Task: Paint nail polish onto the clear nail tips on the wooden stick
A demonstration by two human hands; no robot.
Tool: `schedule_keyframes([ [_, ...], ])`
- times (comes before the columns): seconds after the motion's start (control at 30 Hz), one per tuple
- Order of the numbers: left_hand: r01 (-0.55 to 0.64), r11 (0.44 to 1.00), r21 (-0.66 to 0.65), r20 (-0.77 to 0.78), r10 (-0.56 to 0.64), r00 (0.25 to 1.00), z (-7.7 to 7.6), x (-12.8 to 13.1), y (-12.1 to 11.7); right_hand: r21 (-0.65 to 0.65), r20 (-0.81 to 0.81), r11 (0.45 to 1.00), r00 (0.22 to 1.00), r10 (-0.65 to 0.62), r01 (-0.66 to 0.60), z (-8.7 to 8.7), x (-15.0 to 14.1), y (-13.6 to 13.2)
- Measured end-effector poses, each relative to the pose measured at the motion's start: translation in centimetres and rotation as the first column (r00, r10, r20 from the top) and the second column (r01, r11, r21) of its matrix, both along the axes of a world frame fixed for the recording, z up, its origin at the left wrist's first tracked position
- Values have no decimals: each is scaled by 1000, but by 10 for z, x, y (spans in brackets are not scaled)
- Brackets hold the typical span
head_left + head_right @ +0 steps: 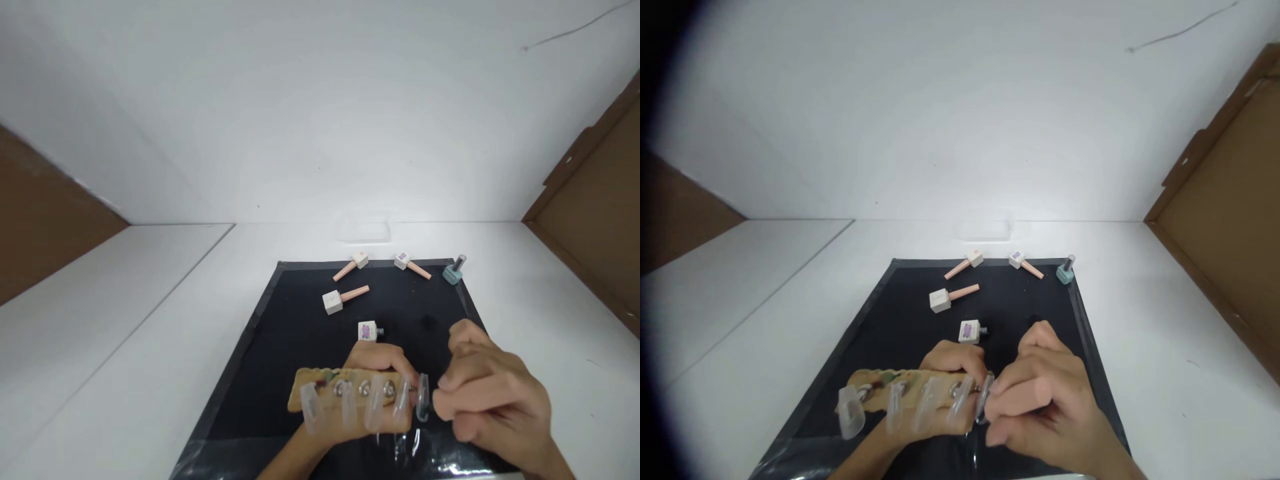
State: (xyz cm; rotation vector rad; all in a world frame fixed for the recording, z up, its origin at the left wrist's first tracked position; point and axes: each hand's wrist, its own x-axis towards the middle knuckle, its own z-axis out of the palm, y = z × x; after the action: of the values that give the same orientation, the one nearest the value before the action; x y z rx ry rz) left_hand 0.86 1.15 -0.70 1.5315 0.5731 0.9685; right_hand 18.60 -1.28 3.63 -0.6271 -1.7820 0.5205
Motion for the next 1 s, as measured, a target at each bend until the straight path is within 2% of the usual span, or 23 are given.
schedule_keyframes([
  [0.13,-29,999,39,-24,30,999,4,1,0,-10,-32,988,987,-156,156,0,0,0],
  [0.27,-11,999,49,-16,11,1000,7,1,1,1,13,998,998,-60,60,3,-1,0],
  [0.4,8,999,34,-9,-8,1000,4,-1,2,9,16,989,989,-148,148,6,-2,-1],
  [0.53,64,998,-16,19,-63,998,-1,-3,2,-1,50,997,996,-75,75,7,-1,-1],
  [0.67,65,998,-23,15,-65,998,-3,-4,1,-3,39,994,993,-113,113,7,-1,-1],
  [0.8,72,997,-28,0,-72,997,-2,-4,1,-5,98,1000,995,-24,25,10,-3,-2],
  [0.93,66,998,-6,-2,-66,998,-3,-4,1,43,67,985,983,-172,169,10,-3,-2],
  [1.0,83,997,-3,10,-83,996,-4,-5,1,51,71,988,986,-151,148,10,-2,-2],
])
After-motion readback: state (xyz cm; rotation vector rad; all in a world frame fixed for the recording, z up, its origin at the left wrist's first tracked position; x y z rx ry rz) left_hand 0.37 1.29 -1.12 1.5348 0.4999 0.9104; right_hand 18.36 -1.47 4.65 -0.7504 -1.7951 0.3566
